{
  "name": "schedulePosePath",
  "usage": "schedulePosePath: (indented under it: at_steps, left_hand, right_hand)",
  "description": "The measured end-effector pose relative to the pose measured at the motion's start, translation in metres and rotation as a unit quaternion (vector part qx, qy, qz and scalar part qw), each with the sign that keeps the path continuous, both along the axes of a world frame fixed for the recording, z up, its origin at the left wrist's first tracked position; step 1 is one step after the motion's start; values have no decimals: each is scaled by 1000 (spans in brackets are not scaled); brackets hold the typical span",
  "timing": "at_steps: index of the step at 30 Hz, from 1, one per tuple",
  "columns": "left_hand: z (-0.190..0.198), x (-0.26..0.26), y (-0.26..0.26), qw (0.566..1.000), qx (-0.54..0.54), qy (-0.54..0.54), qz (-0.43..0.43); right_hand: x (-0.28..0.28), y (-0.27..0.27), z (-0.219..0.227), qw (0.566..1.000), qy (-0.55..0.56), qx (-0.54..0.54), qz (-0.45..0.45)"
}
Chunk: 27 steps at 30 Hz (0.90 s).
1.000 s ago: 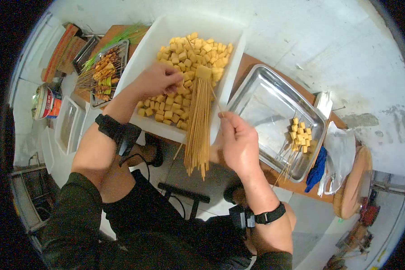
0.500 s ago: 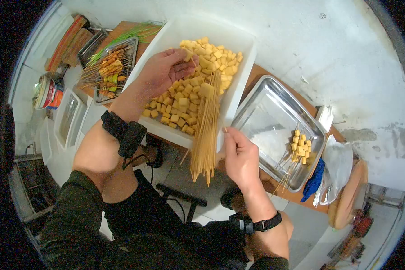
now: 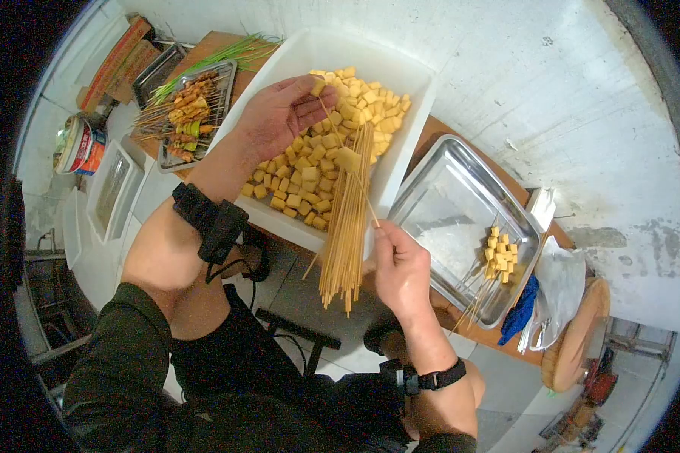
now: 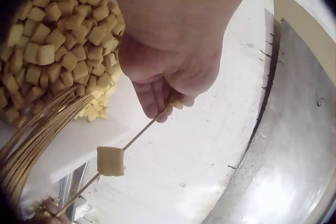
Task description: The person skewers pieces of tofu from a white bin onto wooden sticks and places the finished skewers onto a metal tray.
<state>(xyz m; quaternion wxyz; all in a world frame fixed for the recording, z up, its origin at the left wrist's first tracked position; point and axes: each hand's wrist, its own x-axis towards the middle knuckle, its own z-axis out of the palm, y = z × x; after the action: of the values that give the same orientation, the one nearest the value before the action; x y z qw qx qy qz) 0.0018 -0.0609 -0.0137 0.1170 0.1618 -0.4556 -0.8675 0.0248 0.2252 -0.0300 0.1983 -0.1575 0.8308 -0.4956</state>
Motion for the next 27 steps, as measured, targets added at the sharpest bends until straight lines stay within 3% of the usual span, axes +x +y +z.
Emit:
schedulePosePath:
  at_steps: [27]
  left_hand:
    - [2,1,9,1000,-13,-5,-9]
  right_hand:
    - [0,-5,-4,1000,25,-9,6]
